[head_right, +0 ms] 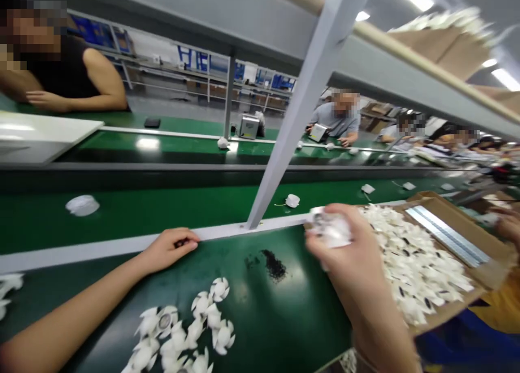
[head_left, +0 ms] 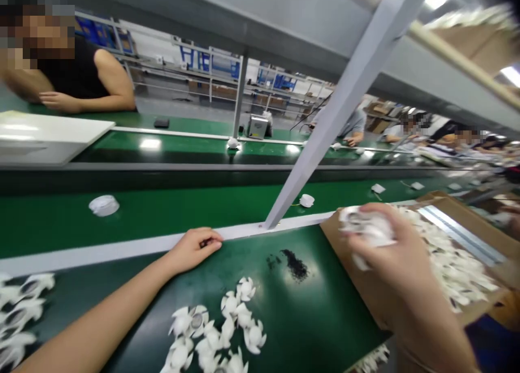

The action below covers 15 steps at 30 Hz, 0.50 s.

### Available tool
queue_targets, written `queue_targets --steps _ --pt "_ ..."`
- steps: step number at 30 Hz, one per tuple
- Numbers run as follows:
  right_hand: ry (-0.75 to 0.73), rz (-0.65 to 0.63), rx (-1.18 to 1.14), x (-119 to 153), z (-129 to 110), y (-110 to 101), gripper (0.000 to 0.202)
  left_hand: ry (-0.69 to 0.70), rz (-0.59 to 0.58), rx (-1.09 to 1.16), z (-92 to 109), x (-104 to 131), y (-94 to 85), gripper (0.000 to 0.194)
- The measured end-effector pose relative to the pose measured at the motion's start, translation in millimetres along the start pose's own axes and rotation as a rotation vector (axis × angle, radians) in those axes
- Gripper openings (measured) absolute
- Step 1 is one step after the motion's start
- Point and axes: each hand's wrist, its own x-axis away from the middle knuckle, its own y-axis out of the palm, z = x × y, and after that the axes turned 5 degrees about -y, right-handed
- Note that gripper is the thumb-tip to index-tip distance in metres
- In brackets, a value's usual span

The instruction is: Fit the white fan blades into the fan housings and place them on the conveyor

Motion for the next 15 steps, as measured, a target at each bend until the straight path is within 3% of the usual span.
queue_targets --steps 3,5,7,10,13,15 --pt "-0.495 -0.324 -0.436 39 -59 84 0.04 -0.054 0.062 0.118 -3 0 1.3 0.024" --pt "-0.655 -0.533 -0.525 56 -85 133 0.044 -0.094 0.109 0.234 -6 0 1.8 0.026" --pt "-0.721 -0.716 -0.497 67 -98 168 0.047 -0.121 0.144 0.318 -8 -1 1.7 0.029" --pt "-0.773 -0.889 -0.378 77 -103 188 0.064 -0.14 0.165 0.372 -11 -3 1.2 0.031" --pt "-0.809 -1.018 -0.416 80 -100 185 0.092 -0.151 0.138 0.421 -13 -6 2.4 0.034" --pt "-0.785 -1.079 -0.485 78 -96 180 0.095 -0.151 0.094 0.451 -14 -6 3.4 0.037"
